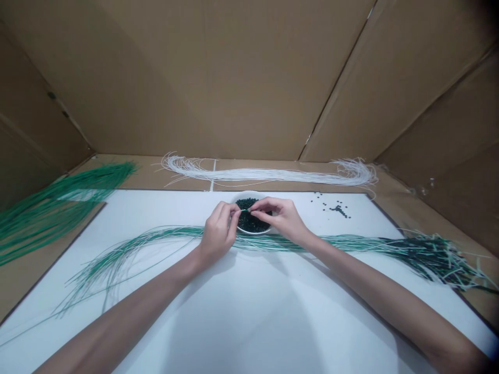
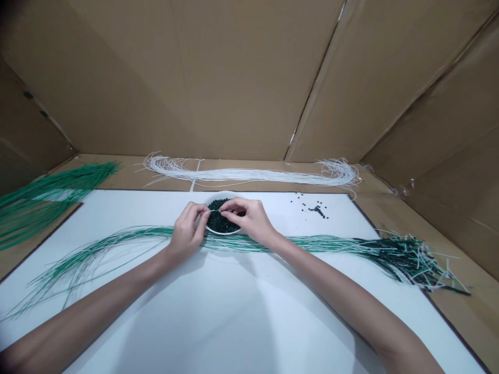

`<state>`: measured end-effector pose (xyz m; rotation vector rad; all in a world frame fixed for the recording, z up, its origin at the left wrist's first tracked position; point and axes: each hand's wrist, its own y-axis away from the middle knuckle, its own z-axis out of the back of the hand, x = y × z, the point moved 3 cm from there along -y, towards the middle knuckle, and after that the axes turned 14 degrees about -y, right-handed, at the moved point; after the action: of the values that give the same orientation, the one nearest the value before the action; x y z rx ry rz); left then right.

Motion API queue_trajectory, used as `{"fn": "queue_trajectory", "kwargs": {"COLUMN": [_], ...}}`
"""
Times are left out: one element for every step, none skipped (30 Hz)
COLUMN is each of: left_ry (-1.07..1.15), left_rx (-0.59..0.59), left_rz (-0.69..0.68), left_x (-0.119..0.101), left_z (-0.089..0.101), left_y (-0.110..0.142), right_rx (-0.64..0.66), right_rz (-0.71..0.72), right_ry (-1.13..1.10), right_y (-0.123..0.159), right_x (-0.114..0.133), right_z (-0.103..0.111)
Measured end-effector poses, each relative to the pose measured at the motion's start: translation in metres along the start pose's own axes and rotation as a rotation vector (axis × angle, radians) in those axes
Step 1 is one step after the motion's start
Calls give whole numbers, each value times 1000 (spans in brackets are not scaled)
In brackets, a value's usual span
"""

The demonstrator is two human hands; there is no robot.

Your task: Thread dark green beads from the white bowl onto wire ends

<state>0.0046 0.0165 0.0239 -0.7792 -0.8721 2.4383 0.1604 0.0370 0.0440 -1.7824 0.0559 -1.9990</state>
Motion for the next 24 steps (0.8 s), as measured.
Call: {"fn": "queue_trajectory", "kwargs": {"left_ry": [5, 10, 15, 19, 23, 28, 32, 35, 35, 34, 32, 29, 28, 27, 26, 25, 24, 22, 19, 17, 14, 12, 10, 9], "left_rx": [-2, -4, -6, -10, -17, -24, -31, -38, -44, -49, -52, -55, -55, -55, -54, -52, -49, -47, -46, -47, -47, -48, -48, -48], "left_rz": [4, 3, 0, -3, -5, -4, -4, -5, -8, -12, -16, -18, -20, -22, -23, -24, -26, -30, -32, -35, -39, -43, -47, -51], "left_x": [0, 0, 0, 0, -1, -1, -1, -1, -2, -2, -2, -2, -2, -2, -3, -3, -3, -3, -3, -3, -4, -4, -4, -4], "left_z": [0, 0, 0, 0, 0, 0, 1, 1, 1, 2, 2, 2, 2, 2, 2, 2, 3, 3, 3, 3, 2, 2, 2, 2], "left_y": [0, 0, 0, 1, 1, 1, 1, 1, 1, 1, 1, 1, 1, 1, 1, 1, 1, 1, 1, 1, 1, 1, 1, 1], "right_rx": [-3, -7, -8, -11, -14, -16, -18, -19, -20, -22, -25, -29, -31, -34, -35, -34, -34, -34, -36, -39, -41, -44, -45, -47], "right_rz": [-5, -10, -16, -22, -29, -35, -41, -46, -47, -46, -42, -37, -33, -28, -26, -24, -22, -19, -15, -11, -9, -8, -8, -9], "right_ry": [-25, -53, -86, -119, -153, -186, -214, -236, -249, -254, -253, -250, -247, -247, -248, -248, -250, -250, -249, -246, -242, -236, -229, -220], "right_y": [0, 0, 0, 0, 0, 0, 0, 0, 0, 0, 0, 0, 0, 0, 0, 0, 1, 1, 1, 1, 1, 1, 1, 1], "right_x": [-1, -1, -2, -2, -2, -2, -2, -1, -1, -1, 0, 0, 0, 0, 0, 0, 0, 0, 0, 0, 0, 0, 0, 0], "right_z": [0, 1, 1, 1, 0, 0, 0, 0, 0, 0, 0, 0, 1, 1, 1, 1, 1, 1, 1, 1, 1, 1, 1, 1]}}
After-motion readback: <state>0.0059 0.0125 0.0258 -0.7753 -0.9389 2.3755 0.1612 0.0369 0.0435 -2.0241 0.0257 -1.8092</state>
